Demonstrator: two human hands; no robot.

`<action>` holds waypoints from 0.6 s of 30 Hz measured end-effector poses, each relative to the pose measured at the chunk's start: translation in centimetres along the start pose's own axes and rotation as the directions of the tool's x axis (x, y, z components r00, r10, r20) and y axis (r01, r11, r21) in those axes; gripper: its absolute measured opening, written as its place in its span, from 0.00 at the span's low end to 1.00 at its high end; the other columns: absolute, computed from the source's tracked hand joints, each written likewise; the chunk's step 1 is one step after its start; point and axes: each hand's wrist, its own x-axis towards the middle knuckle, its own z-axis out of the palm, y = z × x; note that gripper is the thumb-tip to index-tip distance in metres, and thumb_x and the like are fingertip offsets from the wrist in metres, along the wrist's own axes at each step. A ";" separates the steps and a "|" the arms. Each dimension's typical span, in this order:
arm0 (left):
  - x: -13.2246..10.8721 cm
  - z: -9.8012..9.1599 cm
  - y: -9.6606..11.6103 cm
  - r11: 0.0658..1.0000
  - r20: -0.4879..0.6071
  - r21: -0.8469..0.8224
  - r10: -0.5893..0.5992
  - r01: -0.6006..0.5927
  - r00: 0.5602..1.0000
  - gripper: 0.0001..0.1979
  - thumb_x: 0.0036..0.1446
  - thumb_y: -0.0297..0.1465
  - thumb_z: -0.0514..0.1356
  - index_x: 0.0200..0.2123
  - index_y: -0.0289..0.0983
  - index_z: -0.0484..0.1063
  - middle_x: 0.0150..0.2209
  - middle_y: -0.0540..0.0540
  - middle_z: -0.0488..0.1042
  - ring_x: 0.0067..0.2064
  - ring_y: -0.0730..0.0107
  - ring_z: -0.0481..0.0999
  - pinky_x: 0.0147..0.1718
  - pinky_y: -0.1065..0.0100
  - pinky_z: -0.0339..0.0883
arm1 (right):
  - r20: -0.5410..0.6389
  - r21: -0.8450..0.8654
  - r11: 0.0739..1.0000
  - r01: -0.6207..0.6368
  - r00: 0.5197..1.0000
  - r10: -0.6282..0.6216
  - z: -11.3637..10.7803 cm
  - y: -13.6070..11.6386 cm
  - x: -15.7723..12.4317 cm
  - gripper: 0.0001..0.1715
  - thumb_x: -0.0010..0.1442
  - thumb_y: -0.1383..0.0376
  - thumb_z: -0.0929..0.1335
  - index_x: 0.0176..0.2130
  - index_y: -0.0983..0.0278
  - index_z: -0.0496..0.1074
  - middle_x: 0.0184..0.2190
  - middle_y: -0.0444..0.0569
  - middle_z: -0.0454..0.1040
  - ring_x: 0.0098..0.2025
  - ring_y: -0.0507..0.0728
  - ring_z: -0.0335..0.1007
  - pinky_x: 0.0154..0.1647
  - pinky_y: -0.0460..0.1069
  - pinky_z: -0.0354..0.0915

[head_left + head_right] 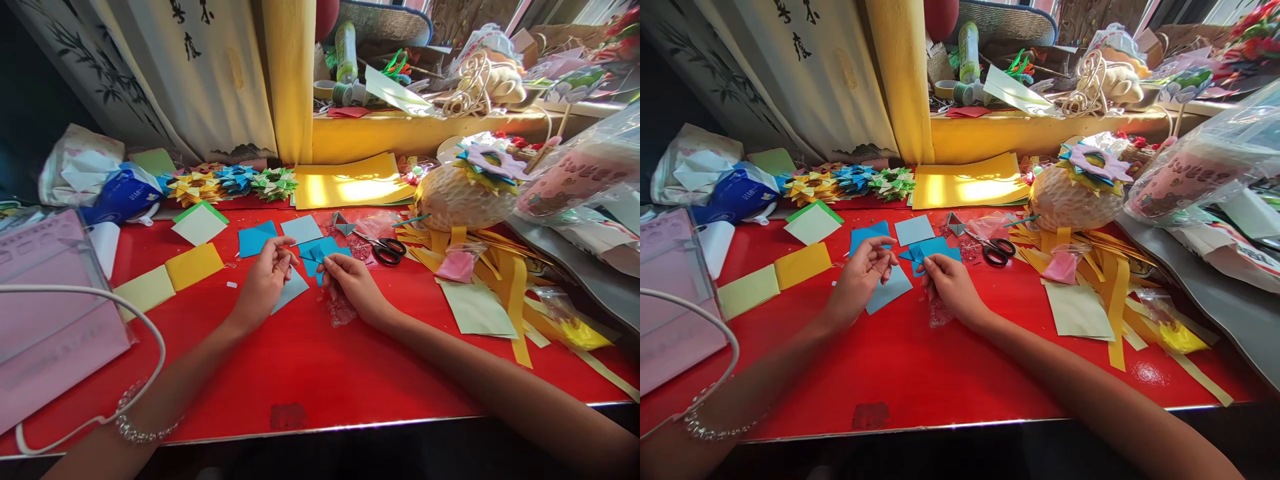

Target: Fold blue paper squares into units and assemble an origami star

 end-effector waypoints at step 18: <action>-0.6 -0.1 0.7 0.978 0.120 0.195 0.058 -0.081 0.991 0.10 0.58 0.35 0.50 0.39 0.39 0.68 0.30 0.50 0.68 0.29 0.74 0.66 0.30 0.71 0.62 | 0.176 -0.143 0.990 0.014 0.984 0.012 0.2 -0.6 -0.5 0.18 0.58 0.55 0.62 0.26 0.66 0.65 0.17 0.42 0.66 0.17 0.47 0.62 0.16 0.41 0.56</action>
